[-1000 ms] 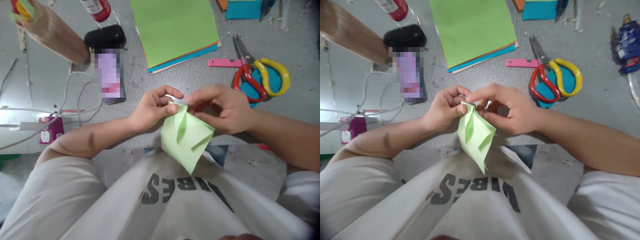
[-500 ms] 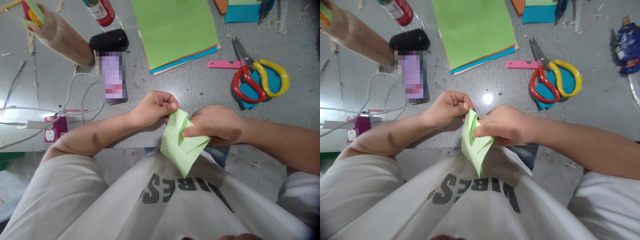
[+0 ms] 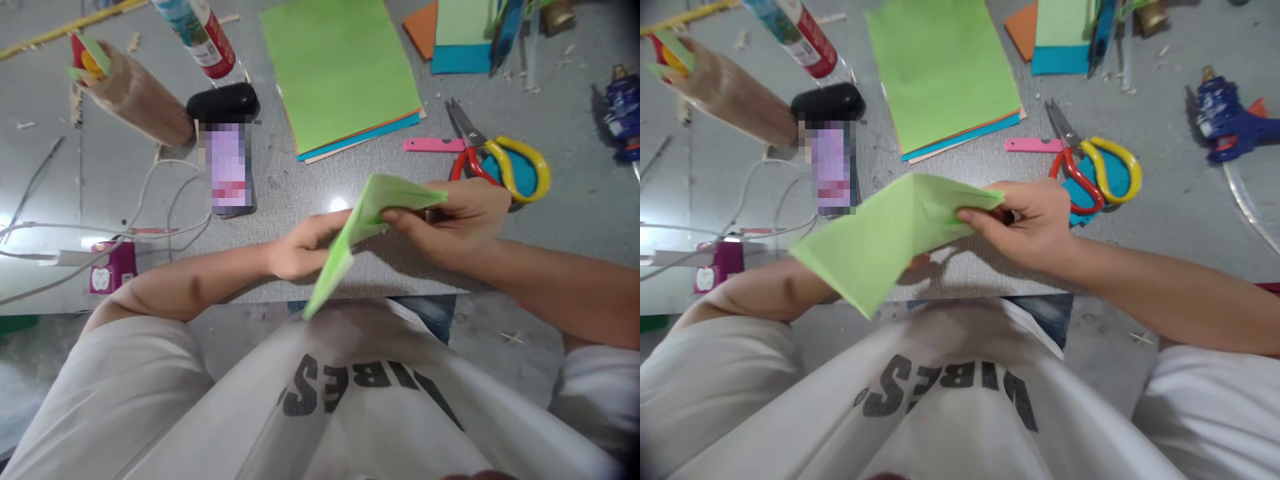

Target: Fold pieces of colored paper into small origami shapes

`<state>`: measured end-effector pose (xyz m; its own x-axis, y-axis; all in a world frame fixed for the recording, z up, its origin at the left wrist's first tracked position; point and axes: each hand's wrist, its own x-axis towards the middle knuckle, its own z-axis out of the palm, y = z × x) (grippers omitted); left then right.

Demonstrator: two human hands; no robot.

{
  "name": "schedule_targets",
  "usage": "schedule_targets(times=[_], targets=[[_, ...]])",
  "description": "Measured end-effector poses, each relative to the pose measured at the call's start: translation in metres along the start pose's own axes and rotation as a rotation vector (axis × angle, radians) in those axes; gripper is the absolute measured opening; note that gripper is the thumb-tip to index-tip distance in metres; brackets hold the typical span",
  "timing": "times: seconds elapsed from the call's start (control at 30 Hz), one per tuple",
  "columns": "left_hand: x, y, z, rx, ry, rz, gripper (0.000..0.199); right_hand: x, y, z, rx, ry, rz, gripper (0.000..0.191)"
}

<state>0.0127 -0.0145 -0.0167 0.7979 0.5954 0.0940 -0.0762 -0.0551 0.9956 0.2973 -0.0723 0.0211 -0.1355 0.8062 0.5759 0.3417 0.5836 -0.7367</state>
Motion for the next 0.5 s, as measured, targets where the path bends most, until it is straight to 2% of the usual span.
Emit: schedule_targets(times=[0.07,0.1,0.13,0.2,0.3,0.37,0.5], targets=[[-0.003,0.004,0.003,-0.099,-0.205,-0.086,0.062,0.002,0.0,0.006,-0.025,0.094,0.03,0.045],[-0.005,0.009,0.008,-0.132,-0.227,-0.124,0.062,0.003,-0.001,0.008,-0.031,0.122,0.061,0.055],[-0.006,0.015,0.013,-0.151,-0.193,-0.164,0.063,0.004,-0.001,0.011,-0.03,0.145,0.094,0.061],[-0.008,0.027,0.025,-0.169,0.02,-0.263,0.067,0.005,-0.003,0.015,-0.012,0.156,0.169,0.065],[-0.008,0.033,0.037,-0.093,0.319,-0.374,0.067,0.006,-0.005,0.018,0.036,0.096,0.276,0.065],[-0.007,0.028,0.039,-0.055,0.457,-0.364,0.067,0.009,-0.004,0.018,0.083,0.037,0.327,0.065],[0.0,0.014,0.037,-0.096,0.633,-0.24,0.065,0.012,0.002,0.013,0.204,-0.083,0.388,0.073]])
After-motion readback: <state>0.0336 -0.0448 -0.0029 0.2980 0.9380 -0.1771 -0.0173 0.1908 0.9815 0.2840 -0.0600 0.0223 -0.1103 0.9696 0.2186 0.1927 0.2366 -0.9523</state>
